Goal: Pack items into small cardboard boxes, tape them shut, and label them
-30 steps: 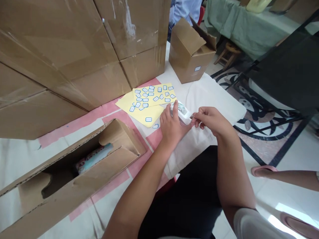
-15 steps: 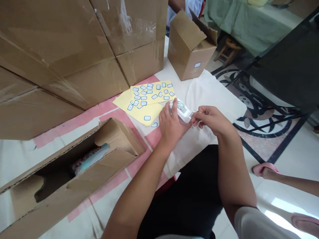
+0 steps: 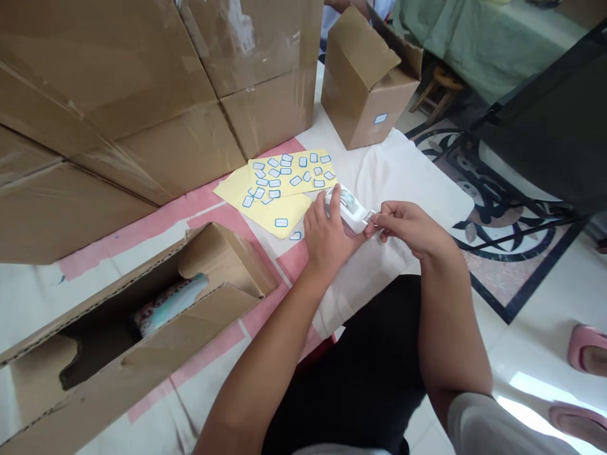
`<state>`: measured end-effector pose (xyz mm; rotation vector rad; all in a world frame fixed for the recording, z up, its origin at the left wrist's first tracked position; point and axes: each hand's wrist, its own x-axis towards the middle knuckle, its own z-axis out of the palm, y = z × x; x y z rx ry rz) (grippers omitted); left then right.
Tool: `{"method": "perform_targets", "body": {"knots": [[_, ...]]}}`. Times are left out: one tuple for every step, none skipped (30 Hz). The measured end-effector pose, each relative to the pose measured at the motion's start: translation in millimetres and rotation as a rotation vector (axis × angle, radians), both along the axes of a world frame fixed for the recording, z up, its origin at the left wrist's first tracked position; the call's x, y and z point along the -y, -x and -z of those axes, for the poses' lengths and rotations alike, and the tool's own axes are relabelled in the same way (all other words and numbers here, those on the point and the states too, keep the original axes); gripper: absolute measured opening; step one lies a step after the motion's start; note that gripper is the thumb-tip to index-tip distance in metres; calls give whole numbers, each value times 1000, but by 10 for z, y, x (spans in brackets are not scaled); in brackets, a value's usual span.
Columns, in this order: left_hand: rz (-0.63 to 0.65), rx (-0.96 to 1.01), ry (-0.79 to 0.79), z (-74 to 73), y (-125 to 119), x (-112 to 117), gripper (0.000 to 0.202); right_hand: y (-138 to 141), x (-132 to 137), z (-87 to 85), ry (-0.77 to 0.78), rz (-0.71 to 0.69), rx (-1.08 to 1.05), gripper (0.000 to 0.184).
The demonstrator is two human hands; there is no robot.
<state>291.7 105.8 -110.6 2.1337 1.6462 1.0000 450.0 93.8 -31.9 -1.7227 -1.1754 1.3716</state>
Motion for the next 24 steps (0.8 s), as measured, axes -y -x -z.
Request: {"method": "perform_targets", "body": {"knots": [[-1,0,-1,-5,1,1,107,0,1,1,-6,-4,3,35],[-1,2,-2,-9,2,1,107,0,2,3,-13,-7,6,34],[0,3,-3,-12,3,2,107,-1,3,5,-17,-10,11,35],[2,4,-3,-15,4,2,107,-2,3,9,-21,-12,17,34],[5,4,-2,-17,4,2,106,-5,3,13,-25,-13,20,34],[8,5,0,-18,5,2,106,-9,3,19,-27,-16,20,34],[11,7,2,-18,5,2,105,-13,3,25,-29,-19,19,34],[13,9,3,-19,5,1,104,-18,3,33,-32,-21,16,34],[15,12,3,-19,4,1,103,-23,3,41,-35,-24,13,33],[16,13,3,-19,4,1,102,-28,3,48,-38,-25,12,34],[15,14,4,-19,4,1,102,-32,4,55,-43,-25,12,34],[14,14,3,-19,4,0,102,-36,5,62,-48,-24,13,34],[13,14,1,-20,4,0,102,-38,7,66,-54,-22,14,35],[13,14,-1,-21,5,0,102,-40,9,70,-60,-22,16,35],[12,15,-1,-23,6,1,102,-41,11,71,-64,-25,19,35],[12,16,0,-26,7,1,102,-41,14,72,-66,-29,22,35],[12,15,3,-28,8,2,102,-41,16,71,-66,-34,27,35],[10,12,7,-31,9,2,101,-40,19,69,-65,-38,32,35],[8,7,9,-32,9,2,101,-39,21,66,-65,-42,38,36],[4,1,10,-32,9,3,102,-37,23,63,-65,-44,47,36],[2,-5,9,-32,9,3,102,-36,24,60,-65,-43,56,37],[-1,-10,6,-30,9,3,102,-35,25,58,-67,-44,64,37],[-1,-12,4,-28,9,3,102,-36,25,57,-68,-46,68,38],[-1,-10,3,-26,9,2,102,-37,25,58,-69,-51,67,38]]}}
